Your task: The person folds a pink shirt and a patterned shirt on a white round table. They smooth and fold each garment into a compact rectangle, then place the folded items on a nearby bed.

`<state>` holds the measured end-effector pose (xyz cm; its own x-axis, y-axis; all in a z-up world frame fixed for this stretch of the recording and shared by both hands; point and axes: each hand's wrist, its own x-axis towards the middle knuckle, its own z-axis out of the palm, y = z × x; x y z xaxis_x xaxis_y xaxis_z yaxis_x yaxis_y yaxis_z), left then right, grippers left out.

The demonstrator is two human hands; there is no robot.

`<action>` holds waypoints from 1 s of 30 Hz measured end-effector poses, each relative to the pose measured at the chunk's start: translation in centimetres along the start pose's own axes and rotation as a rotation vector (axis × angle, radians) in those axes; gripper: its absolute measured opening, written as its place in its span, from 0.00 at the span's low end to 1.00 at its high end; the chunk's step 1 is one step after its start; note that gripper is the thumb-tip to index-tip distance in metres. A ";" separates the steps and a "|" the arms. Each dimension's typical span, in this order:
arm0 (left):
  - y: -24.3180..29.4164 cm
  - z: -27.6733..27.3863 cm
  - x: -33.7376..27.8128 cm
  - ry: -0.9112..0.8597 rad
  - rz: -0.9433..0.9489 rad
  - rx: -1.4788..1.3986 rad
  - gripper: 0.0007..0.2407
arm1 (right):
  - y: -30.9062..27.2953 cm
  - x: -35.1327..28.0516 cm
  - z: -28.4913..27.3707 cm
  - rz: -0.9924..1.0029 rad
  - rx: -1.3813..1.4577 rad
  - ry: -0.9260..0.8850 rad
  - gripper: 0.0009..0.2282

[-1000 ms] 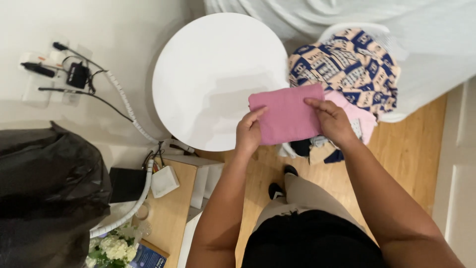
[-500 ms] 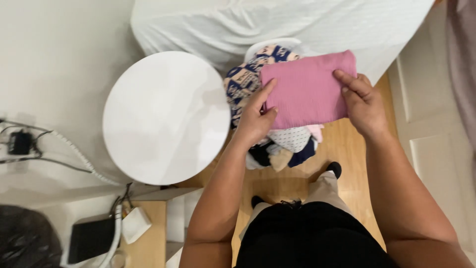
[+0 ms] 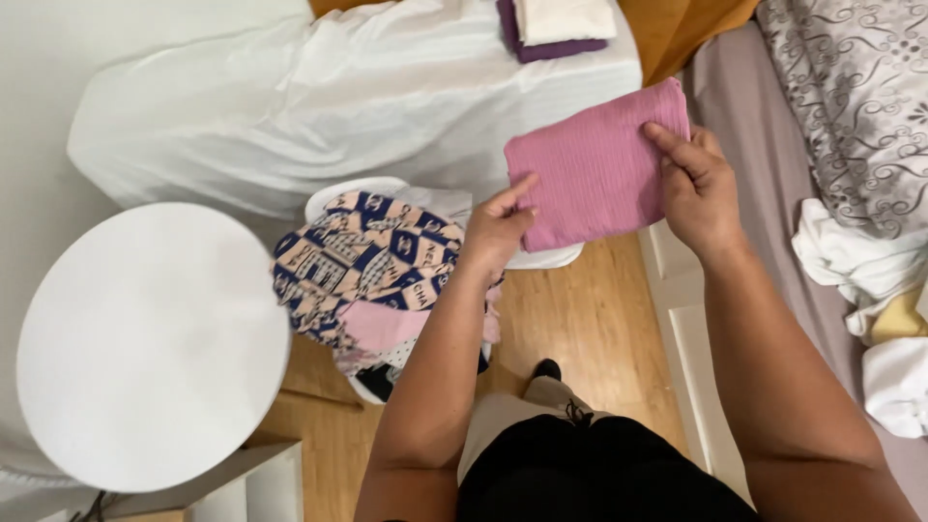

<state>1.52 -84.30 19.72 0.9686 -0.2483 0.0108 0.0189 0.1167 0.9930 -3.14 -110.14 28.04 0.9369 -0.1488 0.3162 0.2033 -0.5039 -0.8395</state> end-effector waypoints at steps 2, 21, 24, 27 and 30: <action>-0.4 2.5 1.7 -0.121 -0.357 -0.060 0.18 | 1.1 1.1 -1.7 -0.003 -0.071 0.023 0.18; -6.4 7.7 24.7 -0.186 -0.456 0.036 0.16 | 13.3 19.8 -4.3 0.408 0.011 -0.109 0.13; -8.9 5.0 31.2 -0.141 -0.220 0.053 0.20 | 18.2 25.9 -1.1 0.483 0.050 -0.150 0.15; -8.6 3.2 36.6 -0.162 -0.032 0.147 0.24 | 22.6 30.9 2.2 0.367 0.072 -0.135 0.16; -7.9 2.2 41.5 -0.141 -0.234 0.298 0.26 | 25.7 35.2 5.2 0.261 0.030 -0.102 0.17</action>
<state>41.01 -97.62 12.55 0.9027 -0.3671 -0.2245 0.1423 -0.2379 0.9608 36.52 -123.91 15.31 0.9822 -0.1831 0.0428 -0.0417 -0.4340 -0.8999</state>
